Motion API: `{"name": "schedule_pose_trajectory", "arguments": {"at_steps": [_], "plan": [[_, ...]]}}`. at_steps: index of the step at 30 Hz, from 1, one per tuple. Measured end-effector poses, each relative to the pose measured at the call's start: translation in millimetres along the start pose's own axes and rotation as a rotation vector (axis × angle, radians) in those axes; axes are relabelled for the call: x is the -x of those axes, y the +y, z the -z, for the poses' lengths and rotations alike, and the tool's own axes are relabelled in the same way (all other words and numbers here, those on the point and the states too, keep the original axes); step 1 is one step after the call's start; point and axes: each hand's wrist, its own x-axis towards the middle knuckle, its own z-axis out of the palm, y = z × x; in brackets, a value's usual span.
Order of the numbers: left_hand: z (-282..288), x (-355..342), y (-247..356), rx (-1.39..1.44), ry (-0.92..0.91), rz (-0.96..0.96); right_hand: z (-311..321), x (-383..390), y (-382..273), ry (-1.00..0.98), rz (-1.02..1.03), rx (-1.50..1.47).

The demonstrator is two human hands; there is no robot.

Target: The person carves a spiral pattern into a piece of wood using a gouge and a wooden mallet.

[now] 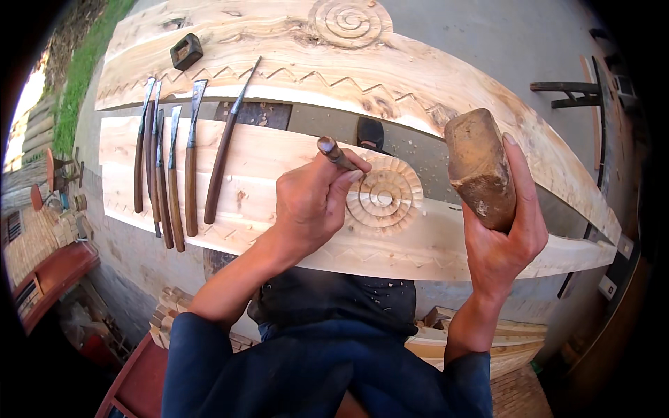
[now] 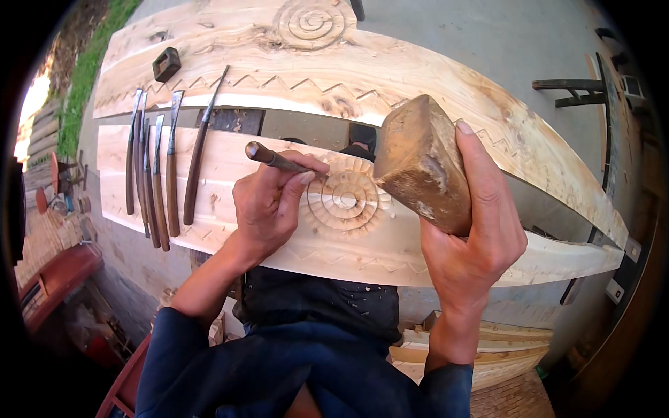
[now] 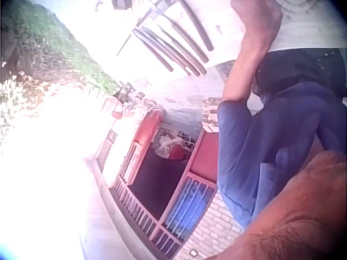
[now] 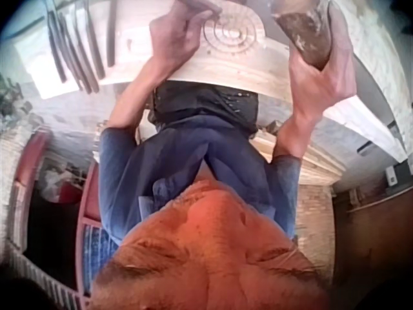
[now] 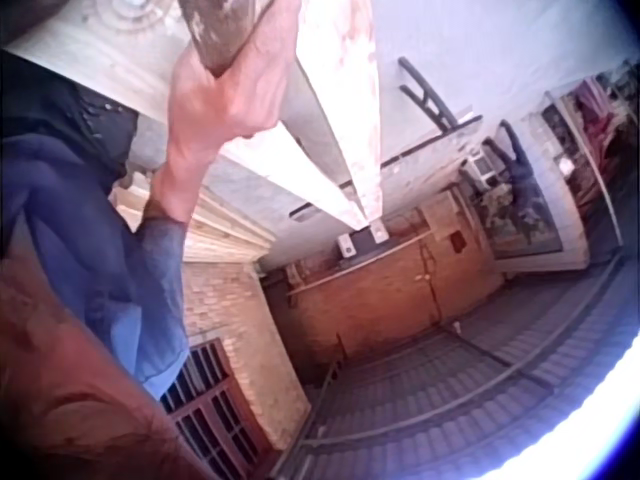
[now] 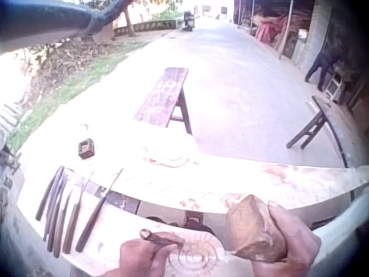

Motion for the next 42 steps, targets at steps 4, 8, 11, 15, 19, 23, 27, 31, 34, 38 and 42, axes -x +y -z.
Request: {"name": "schedule_pose_trajectory", "arguments": {"at_steps": [4,8,11,15,19,23,27,31,34,38,42], "plan": [[-7,-1,12,-0.154,0.075,-0.104,10,-22,-16,0.000,0.202,0.025],[-16,-1,25,-0.231,0.158,-0.132,5,-35,-33,0.112,0.375,-0.112],[-23,-1,28,-0.287,0.181,-0.174,3,-40,-39,0.035,0.514,0.134],[-28,2,24,-0.373,0.207,-0.248,0,-41,-45,0.047,0.561,0.269],[-34,19,11,-0.460,0.273,-0.080,1,-36,-46,0.028,0.536,0.200],[-40,23,13,-0.388,0.345,-0.080,6,-36,-41,0.043,0.515,0.171],[-40,21,17,-0.283,0.393,-0.019,8,-42,-44,0.052,0.470,0.049],[-44,21,13,-0.311,0.458,-0.124,-2,-48,-48,0.180,0.473,-0.296],[-41,19,16,-0.390,0.373,-0.203,-5,-49,-50,0.110,0.617,0.037],[-40,14,12,-0.439,0.397,-0.192,-5,-52,-53,0.084,0.684,0.211],[-37,21,11,-0.243,0.375,0.034,-3,-55,-48,0.066,0.589,0.115]]}}
